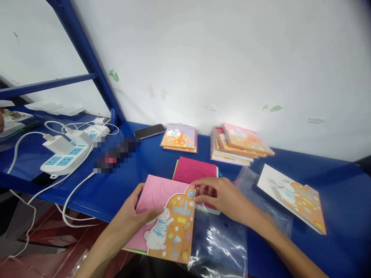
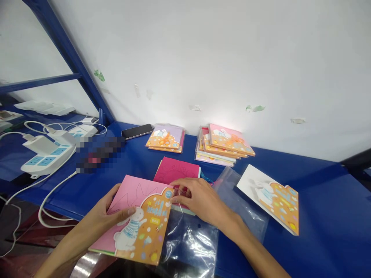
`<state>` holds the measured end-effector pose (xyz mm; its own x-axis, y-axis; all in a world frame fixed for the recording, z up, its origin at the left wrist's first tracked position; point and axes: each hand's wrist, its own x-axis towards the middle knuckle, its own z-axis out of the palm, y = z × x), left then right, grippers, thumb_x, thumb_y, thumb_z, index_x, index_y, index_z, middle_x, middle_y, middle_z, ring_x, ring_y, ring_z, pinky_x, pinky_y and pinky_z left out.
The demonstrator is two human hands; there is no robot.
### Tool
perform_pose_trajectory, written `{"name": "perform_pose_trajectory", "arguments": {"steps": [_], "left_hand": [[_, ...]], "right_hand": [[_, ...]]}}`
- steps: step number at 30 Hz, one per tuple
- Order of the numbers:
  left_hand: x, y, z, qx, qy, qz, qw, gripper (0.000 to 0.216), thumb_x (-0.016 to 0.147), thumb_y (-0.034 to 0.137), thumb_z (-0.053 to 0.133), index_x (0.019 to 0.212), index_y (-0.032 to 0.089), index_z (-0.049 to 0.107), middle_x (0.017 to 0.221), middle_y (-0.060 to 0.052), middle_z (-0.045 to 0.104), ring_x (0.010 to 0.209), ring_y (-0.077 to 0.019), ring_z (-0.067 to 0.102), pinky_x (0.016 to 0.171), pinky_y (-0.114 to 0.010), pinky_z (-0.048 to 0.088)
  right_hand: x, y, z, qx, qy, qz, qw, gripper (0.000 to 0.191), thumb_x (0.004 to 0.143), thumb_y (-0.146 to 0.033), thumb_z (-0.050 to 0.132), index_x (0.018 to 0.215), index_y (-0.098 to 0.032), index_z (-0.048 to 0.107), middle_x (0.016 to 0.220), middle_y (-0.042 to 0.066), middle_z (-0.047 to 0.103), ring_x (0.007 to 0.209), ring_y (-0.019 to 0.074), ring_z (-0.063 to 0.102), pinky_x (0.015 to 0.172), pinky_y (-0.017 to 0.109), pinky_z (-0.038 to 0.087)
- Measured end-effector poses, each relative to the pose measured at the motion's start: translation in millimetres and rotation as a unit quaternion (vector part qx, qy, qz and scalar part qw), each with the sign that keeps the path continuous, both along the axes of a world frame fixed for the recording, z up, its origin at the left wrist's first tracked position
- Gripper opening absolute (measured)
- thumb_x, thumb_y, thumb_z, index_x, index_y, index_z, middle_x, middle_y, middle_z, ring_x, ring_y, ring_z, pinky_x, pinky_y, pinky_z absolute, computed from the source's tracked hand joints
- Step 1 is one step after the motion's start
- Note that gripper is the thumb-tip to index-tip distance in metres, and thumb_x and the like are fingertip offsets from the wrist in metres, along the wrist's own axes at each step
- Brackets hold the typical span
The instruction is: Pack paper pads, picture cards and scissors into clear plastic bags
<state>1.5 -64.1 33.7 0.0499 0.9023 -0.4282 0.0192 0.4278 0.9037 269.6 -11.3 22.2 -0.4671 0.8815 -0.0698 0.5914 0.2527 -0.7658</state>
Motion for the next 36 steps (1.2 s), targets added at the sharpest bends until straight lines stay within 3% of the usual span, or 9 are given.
{"name": "perform_pose_trajectory", "arguments": {"steps": [6,13,22,28,36], "left_hand": [[1,-4,1.0,0.003,-0.007,0.002,1.0,0.065,0.074,0.05,0.083,0.127,0.025,0.054,0.122,-0.011,0.076,0.109,-0.0355,0.073,0.079,-0.038,0.062],[-2,-6,1.6,-0.012,-0.039,-0.006,0.999,0.074,0.075,0.051,0.082,0.135,0.024,0.049,0.118,-0.012,0.077,0.095,-0.0321,0.077,0.075,-0.037,0.061],[-3,-4,0.6,-0.017,-0.048,-0.02,0.999,0.072,0.08,0.05,0.079,0.138,0.023,0.046,0.121,-0.013,0.075,0.098,-0.0337,0.076,0.076,-0.038,0.061],[-6,-4,-1.2,-0.02,-0.064,-0.029,0.997,0.074,0.081,0.042,0.08,0.143,0.024,0.045,0.13,-0.014,0.072,0.109,-0.0359,0.073,0.082,-0.04,0.06],[-11,-1,-5.3,-0.019,-0.051,-0.054,0.997,0.069,0.083,0.047,0.077,0.141,0.025,0.047,0.136,-0.015,0.068,0.118,-0.037,0.069,0.092,-0.045,0.058]], "right_hand": [[0,0,0.3,0.042,-0.039,0.014,0.998,0.023,0.091,-0.044,0.074,0.113,-0.038,0.077,0.1,-0.004,0.079,0.083,0.0179,0.069,0.074,0.03,0.049],[1,0,-1.0,0.054,-0.047,0.004,0.997,0.023,0.09,-0.043,0.075,0.111,-0.036,0.078,0.099,-0.003,0.079,0.08,0.0179,0.069,0.073,0.03,0.05],[1,-1,1.1,0.043,-0.043,0.005,0.998,0.021,0.089,-0.044,0.075,0.108,-0.034,0.078,0.1,-0.001,0.08,0.082,0.02,0.071,0.074,0.032,0.05],[0,-1,1.1,0.034,-0.04,-0.001,0.999,0.02,0.088,-0.042,0.077,0.106,-0.032,0.077,0.098,-0.002,0.08,0.081,0.0194,0.07,0.073,0.031,0.049],[1,-1,1.9,0.036,-0.045,0.013,0.998,0.022,0.091,-0.047,0.072,0.107,-0.033,0.078,0.097,-0.002,0.078,0.081,0.019,0.069,0.074,0.031,0.048]]}}
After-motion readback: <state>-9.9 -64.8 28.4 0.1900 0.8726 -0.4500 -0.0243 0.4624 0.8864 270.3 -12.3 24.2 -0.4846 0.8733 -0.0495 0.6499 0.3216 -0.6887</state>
